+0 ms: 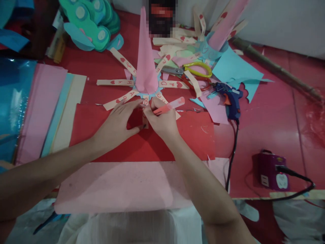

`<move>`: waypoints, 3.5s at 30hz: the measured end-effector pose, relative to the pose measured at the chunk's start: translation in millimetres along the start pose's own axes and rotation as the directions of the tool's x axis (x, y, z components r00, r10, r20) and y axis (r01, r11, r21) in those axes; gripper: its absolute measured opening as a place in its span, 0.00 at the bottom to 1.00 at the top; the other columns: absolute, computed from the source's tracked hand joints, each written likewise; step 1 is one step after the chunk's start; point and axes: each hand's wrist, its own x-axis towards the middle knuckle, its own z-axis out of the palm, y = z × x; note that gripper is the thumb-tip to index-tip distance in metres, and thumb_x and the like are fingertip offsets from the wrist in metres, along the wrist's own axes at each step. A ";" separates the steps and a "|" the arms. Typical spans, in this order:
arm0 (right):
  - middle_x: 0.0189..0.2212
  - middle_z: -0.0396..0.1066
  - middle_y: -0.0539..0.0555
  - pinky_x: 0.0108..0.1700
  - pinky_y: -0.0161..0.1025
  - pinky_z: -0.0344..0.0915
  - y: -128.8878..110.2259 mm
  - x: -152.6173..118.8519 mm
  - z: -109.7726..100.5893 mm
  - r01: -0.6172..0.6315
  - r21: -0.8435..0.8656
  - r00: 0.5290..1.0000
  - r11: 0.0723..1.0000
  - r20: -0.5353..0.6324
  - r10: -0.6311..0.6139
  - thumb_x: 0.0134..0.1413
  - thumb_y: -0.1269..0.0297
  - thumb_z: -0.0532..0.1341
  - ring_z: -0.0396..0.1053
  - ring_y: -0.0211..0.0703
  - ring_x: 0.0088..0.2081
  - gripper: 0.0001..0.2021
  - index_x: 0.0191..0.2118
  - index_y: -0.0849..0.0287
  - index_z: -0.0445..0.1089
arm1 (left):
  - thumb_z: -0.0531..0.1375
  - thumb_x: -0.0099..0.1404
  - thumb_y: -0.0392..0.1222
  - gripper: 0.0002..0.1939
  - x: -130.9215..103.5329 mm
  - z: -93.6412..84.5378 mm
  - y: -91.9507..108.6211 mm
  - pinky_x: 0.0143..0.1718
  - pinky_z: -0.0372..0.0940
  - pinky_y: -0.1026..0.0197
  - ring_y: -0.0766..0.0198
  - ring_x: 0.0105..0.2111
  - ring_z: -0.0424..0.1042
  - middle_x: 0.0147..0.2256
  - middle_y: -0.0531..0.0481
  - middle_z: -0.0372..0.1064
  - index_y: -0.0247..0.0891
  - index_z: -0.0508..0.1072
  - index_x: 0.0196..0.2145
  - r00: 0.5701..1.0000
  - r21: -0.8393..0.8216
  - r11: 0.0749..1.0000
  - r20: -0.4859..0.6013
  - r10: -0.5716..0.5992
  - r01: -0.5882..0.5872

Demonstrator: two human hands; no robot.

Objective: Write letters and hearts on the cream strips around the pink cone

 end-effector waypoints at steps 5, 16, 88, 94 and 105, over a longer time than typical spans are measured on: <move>0.14 0.49 0.41 0.25 0.32 0.54 -1.9 1.8 -1.0 -0.041 0.041 0.998 0.998 -0.055 0.044 0.53 0.71 0.57 0.51 0.29 0.20 0.17 0.18 0.55 0.49 | 0.61 0.60 0.34 0.33 0.1 0.2 -0.2 0.66 0.51 0.43 0.52 0.63 0.59 0.61 0.47 0.62 0.39 0.57 0.61 1.000 -0.014 1.000 -0.010 0.004 -0.004; 0.11 0.52 0.39 0.22 0.32 0.56 -2.8 -0.7 -0.8 -0.132 0.056 0.991 0.990 -0.002 0.133 0.56 0.66 0.59 0.54 0.28 0.14 0.19 0.20 0.54 0.50 | 0.60 0.60 0.34 0.32 -0.2 -1.5 1.0 0.65 0.52 0.43 0.52 0.63 0.59 0.61 0.47 0.62 0.39 0.58 0.61 1.000 -0.037 0.999 -0.006 0.011 -0.011; 0.16 0.48 0.42 0.26 0.35 0.52 -0.7 0.1 -1.6 -0.034 -0.001 0.999 0.999 0.017 0.034 0.54 0.72 0.58 0.50 0.31 0.21 0.19 0.18 0.55 0.48 | 0.61 0.60 0.33 0.34 0.4 -0.1 1.0 0.67 0.49 0.45 0.52 0.63 0.58 0.61 0.44 0.62 0.34 0.56 0.62 1.000 0.013 1.000 0.008 0.028 -0.028; 0.15 0.47 0.42 0.26 0.35 0.51 -0.3 0.6 -1.4 -0.018 0.009 1.000 1.000 0.016 0.018 0.51 0.73 0.57 0.49 0.31 0.20 0.18 0.18 0.55 0.48 | 0.61 0.60 0.33 0.33 0.1 0.3 -0.6 0.67 0.49 0.44 0.52 0.63 0.58 0.61 0.44 0.62 0.35 0.56 0.62 0.999 0.012 0.999 0.002 0.037 -0.037; 0.17 0.45 0.42 0.26 0.34 0.52 -2.8 1.9 -2.8 -0.081 0.022 0.995 0.996 -0.054 0.082 0.54 0.72 0.57 0.49 0.31 0.21 0.19 0.19 0.55 0.47 | 0.61 0.61 0.35 0.31 -0.5 0.9 0.1 0.66 0.51 0.44 0.53 0.62 0.60 0.59 0.47 0.64 0.38 0.58 0.61 0.999 -0.015 0.999 -0.023 0.040 -0.040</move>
